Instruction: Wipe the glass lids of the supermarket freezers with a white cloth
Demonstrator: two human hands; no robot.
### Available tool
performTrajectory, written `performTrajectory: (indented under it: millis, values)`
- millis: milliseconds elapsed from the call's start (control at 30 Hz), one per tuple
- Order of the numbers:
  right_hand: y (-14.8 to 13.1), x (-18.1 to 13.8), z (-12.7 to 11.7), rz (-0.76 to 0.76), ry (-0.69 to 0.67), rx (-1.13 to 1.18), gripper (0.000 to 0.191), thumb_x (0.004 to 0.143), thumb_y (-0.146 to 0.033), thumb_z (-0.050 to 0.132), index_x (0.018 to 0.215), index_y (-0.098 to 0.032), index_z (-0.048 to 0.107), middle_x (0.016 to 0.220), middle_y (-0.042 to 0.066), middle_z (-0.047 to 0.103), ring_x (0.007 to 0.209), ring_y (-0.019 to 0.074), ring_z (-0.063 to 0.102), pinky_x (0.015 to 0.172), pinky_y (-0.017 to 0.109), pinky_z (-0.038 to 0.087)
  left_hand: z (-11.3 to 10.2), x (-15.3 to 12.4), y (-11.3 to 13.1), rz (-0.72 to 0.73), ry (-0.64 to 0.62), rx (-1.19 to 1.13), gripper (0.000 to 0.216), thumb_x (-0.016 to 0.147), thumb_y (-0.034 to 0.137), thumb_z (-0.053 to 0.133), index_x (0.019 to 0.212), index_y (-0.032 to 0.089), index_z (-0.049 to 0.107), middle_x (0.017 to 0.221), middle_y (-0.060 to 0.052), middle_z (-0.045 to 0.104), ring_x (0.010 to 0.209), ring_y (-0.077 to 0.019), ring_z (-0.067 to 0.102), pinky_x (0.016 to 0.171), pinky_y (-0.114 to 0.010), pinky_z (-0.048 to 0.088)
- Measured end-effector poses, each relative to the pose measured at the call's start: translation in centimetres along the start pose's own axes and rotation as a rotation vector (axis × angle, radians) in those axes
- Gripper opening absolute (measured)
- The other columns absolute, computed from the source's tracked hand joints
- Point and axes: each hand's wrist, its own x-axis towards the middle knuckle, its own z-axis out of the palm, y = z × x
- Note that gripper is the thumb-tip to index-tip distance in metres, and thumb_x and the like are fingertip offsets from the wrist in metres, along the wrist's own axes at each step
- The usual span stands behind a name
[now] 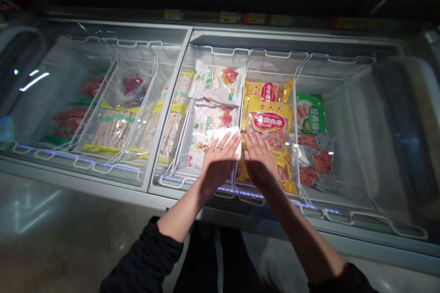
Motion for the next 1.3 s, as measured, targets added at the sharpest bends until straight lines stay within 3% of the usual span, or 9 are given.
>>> performTrajectory:
  millis: [133,233,400,500,600,700,833,1033,1300]
  values:
    - [-0.1,0.2,-0.4,0.044,-0.050,0.026,0.059,0.102,-0.020,0.033,0.161,-0.017,0.033,0.164,0.007,0.037,0.154,0.0264,0.030,0.126,0.051,0.027,-1.1,3.7,-3.1,-0.037,-0.017,-0.025,0.058,0.105,0.027,0.034,0.162,0.022,0.030,0.167,0.002,0.027,0.156,-0.0179,0.024,0.129,-0.043,0.022]
    - [-0.1,0.1,-0.6,0.059,-0.080,0.052,0.062,0.101,-0.021,0.034,0.163,-0.020,0.028,0.165,0.006,0.036,0.154,0.0260,0.029,0.126,0.052,0.027,-1.6,3.5,-5.0,-0.129,-0.009,-0.034,0.060,0.104,0.027,0.034,0.164,0.022,0.026,0.168,0.002,0.024,0.157,-0.0196,0.020,0.129,-0.046,0.020]
    - [-0.5,0.8,-0.9,0.079,-0.069,0.065,0.061,0.102,-0.020,0.032,0.162,-0.016,0.029,0.165,0.007,0.035,0.155,0.0247,0.028,0.128,0.050,0.025,-0.9,1.2,-3.3,-0.173,-0.027,-0.045,0.061,0.103,0.026,0.034,0.164,0.021,0.025,0.169,0.002,0.023,0.157,-0.0200,0.019,0.130,-0.047,0.018]
    - [-0.5,2.8,-1.2,0.072,-0.051,0.069,0.061,0.102,-0.020,0.033,0.163,-0.015,0.027,0.166,0.006,0.032,0.156,0.0233,0.025,0.129,0.048,0.022,-0.8,2.7,-2.4,-0.086,-0.044,-0.056,0.059,0.104,0.027,0.033,0.163,0.022,0.028,0.168,0.003,0.026,0.157,-0.0188,0.020,0.130,-0.044,0.018]
    - [-0.1,5.8,-1.5,0.044,-0.036,0.058,0.062,0.102,-0.022,0.034,0.163,-0.015,0.025,0.168,0.005,0.028,0.157,0.0234,0.020,0.131,0.048,0.018,-1.4,6.1,-3.5,-0.030,-0.011,-0.063,0.058,0.106,0.027,0.030,0.163,0.021,0.028,0.169,0.003,0.024,0.157,-0.0174,0.019,0.130,-0.043,0.017]
    - [0.6,8.8,-1.4,0.048,-0.019,0.035,0.063,0.102,-0.023,0.032,0.164,-0.015,0.021,0.169,0.005,0.026,0.158,0.0242,0.018,0.130,0.049,0.016,-2.1,8.3,-5.6,-0.130,0.037,-0.057,0.059,0.105,0.025,0.030,0.163,0.019,0.026,0.169,0.001,0.024,0.157,-0.0190,0.019,0.130,-0.045,0.017]
    - [1.5,11.3,-0.6,0.083,0.001,0.030,0.064,0.102,-0.025,0.032,0.164,-0.015,0.020,0.169,0.006,0.026,0.158,0.0261,0.017,0.130,0.051,0.016,-2.1,6.8,-6.4,-0.200,0.060,-0.033,0.059,0.105,0.026,0.030,0.164,0.019,0.025,0.169,0.001,0.024,0.158,-0.0196,0.018,0.130,-0.046,0.019]
    - [1.6,11.9,0.6,0.124,0.004,0.061,0.061,0.103,-0.027,0.027,0.161,-0.009,0.028,0.167,0.011,0.031,0.157,0.0272,0.021,0.129,0.051,0.018,-0.8,4.1,-3.1,-0.225,-0.005,-0.043,0.061,0.104,0.025,0.033,0.164,0.019,0.025,0.169,0.002,0.020,0.158,-0.0217,0.017,0.130,-0.047,0.018]
    - [1.5,11.8,0.4,0.123,-0.003,0.032,0.061,0.103,-0.028,0.025,0.162,-0.010,0.027,0.168,0.010,0.028,0.156,0.0260,0.023,0.129,0.050,0.020,-1.5,9.2,-4.5,-0.065,0.043,-0.092,0.057,0.106,0.028,0.031,0.162,0.022,0.030,0.167,0.004,0.027,0.157,-0.0178,0.021,0.131,-0.042,0.017]
